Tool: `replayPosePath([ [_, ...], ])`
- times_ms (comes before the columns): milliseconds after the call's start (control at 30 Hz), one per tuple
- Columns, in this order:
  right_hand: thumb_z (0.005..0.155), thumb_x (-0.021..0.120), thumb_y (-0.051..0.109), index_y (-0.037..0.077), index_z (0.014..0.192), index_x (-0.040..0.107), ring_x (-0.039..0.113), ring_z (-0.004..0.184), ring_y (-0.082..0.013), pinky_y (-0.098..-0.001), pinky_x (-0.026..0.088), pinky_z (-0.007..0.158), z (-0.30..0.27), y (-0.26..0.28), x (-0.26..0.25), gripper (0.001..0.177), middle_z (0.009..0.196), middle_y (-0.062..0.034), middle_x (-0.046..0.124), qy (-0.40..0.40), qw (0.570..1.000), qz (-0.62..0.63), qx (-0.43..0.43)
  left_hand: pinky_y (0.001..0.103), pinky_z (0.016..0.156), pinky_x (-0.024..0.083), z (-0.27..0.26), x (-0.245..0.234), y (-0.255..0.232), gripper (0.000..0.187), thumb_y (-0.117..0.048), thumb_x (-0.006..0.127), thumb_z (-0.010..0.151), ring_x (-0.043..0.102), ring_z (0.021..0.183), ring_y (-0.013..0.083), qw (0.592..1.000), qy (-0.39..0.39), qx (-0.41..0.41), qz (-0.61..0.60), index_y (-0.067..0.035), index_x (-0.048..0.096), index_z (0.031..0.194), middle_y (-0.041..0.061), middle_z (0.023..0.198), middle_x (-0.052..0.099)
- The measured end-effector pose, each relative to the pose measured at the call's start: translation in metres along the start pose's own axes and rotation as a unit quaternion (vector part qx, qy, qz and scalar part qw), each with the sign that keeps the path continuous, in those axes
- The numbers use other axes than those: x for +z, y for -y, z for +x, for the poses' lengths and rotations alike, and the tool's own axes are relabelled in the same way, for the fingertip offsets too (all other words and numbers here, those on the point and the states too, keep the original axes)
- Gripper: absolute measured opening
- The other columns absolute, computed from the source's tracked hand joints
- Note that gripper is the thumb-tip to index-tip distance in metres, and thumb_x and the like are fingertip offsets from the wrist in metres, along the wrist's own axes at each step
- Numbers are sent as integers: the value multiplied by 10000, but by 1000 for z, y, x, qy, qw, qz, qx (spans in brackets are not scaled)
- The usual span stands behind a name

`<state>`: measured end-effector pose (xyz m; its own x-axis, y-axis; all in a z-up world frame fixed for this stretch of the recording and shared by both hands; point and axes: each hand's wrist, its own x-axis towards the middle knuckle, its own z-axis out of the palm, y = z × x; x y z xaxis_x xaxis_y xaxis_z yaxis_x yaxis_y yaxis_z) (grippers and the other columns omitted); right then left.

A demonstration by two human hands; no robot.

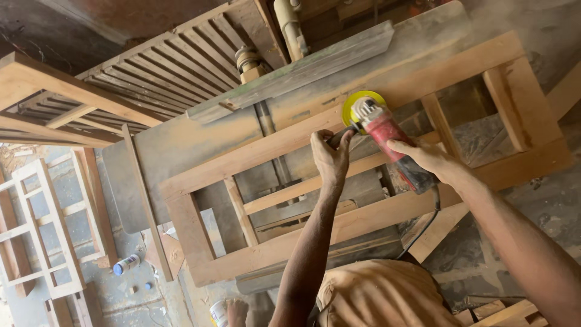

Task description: The person uses an angle grinder with a sanding disc to smooth the surfaces of a wooden frame. They systematically move the tool along the edges and flat surfaces of the frame, generating wood dust.

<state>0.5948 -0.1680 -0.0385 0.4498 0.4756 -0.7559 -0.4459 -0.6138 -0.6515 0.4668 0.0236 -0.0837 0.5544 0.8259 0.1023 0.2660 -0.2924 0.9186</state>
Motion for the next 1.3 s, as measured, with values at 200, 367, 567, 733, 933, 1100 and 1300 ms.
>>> replayPosePath([
  [200,814,704,569,57,1128,619,665,541,-236,-385,545,468,-21,-8,-38,607,742,-140,677,-54,997,42,36,344,744,568,1,50,-18,546,-364,839,858,613,870,203,996,93,-14,-13,-12,507,1111,123,1031,580],
  [367,848,685,596,12,1093,615,656,523,-224,-367,544,445,-27,0,-21,638,728,-131,676,-50,997,46,44,363,729,545,0,34,-18,529,-332,873,837,602,851,216,996,81,-12,22,-8,530,1076,140,1010,595],
  [567,821,684,572,40,1030,630,654,502,-230,-382,535,415,0,9,58,574,673,-122,649,31,999,-20,23,366,753,539,-2,-58,27,509,-312,899,807,621,833,233,998,-22,-50,16,-4,563,1035,141,950,633],
  [733,791,701,624,32,1051,682,680,503,-232,-367,585,471,27,30,153,647,694,-117,694,138,984,-109,-19,346,748,541,-10,-156,73,445,-289,866,856,613,824,209,991,-106,-76,20,4,577,1025,124,952,624],
  [933,815,666,627,31,1046,704,686,519,-204,-341,572,466,45,55,273,640,701,-129,720,190,963,-170,-84,325,726,534,-1,-266,127,431,-321,867,866,607,789,178,977,-162,-128,44,-21,602,1025,87,896,639],
  [1100,818,664,623,26,980,681,670,485,-211,-353,564,434,48,54,298,618,674,-127,706,196,964,-166,-72,333,728,533,-4,-290,134,345,-311,849,906,622,816,194,980,-169,-84,64,-52,653,1023,96,937,634],
  [1300,847,669,615,-43,872,678,670,465,-243,-359,573,426,31,25,220,658,643,-148,687,156,976,-148,-31,350,749,572,-15,-221,107,354,-356,824,880,660,857,199,985,-122,-89,80,-104,670,1075,82,1019,652],
])
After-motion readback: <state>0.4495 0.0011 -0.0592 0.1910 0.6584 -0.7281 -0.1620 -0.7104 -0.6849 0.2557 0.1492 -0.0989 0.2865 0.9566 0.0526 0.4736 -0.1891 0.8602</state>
